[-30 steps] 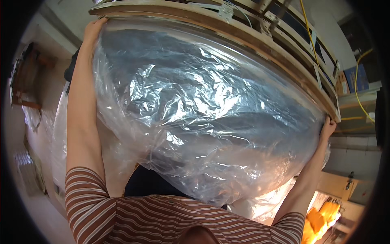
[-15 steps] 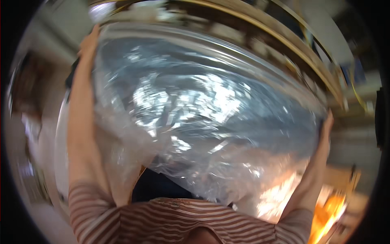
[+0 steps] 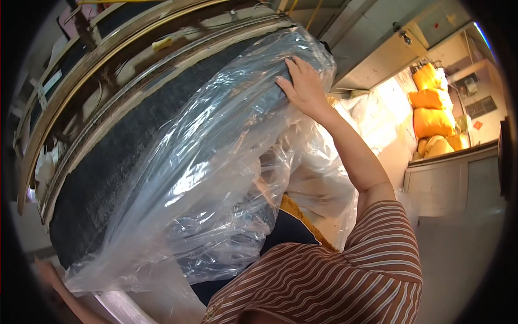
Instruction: The person wraps a large dark-colored upholstered item, likely a sofa or mattress, with clear plastic sheeting. They repeatedly pull, smooth, and fold the plastic over the object's surface, tucking edges and adjusting coverage to fully enclose it.
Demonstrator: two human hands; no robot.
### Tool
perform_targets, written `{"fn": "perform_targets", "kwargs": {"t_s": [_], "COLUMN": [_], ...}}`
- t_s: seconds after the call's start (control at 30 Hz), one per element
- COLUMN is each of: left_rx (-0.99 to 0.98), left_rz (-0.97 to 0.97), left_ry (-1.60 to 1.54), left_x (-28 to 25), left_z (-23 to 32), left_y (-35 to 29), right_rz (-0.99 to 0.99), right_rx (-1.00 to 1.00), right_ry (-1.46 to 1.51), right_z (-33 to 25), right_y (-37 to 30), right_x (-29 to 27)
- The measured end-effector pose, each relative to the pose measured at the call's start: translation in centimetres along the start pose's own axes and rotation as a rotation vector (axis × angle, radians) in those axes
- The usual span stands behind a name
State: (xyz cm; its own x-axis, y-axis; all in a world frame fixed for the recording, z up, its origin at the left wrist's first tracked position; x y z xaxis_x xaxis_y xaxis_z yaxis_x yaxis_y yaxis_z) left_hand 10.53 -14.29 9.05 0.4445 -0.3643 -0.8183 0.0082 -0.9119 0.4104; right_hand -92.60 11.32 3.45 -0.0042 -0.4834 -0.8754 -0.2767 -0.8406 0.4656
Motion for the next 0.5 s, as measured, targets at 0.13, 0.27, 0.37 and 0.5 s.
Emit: {"fn": "perform_targets", "kwargs": {"t_s": [0.13,0.27,0.37,0.5], "left_rx": [0.338,0.636,0.35,0.154], "left_rz": [-0.346,-0.131,-0.156,-0.239], "left_ry": [-1.095,-1.219,-1.506,-1.429], "left_x": [-22.4,-27.0,-26.0,-25.5], "left_z": [39.4,49.6,48.3,43.8], "left_y": [-7.8,-14.9,-15.2,-15.6], "right_rz": [-0.1,-0.112,-0.072,0.01], "right_rx": [0.222,0.367,0.221,0.074], "right_ry": [-0.129,-0.177,-0.13,-0.07], "right_z": [3.0,7.6,9.9,9.3], "right_y": [1.3,5.6,6.1,3.9], "right_x": [-0.3,1.6,2.4,2.4]}}
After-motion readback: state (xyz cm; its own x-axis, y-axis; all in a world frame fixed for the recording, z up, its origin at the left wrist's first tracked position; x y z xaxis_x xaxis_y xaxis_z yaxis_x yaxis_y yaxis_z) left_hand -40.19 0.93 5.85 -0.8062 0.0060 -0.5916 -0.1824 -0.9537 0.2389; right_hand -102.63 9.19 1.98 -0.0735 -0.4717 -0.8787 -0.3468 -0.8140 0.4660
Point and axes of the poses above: each hand's wrist, its own y-axis towards the middle knuckle, its own x-axis out of the palm, z = x × y, the point moved 3 cm from there along y, towards the middle knuckle, and after that the axes turned 1 degree about y, right-handed, at the moved point
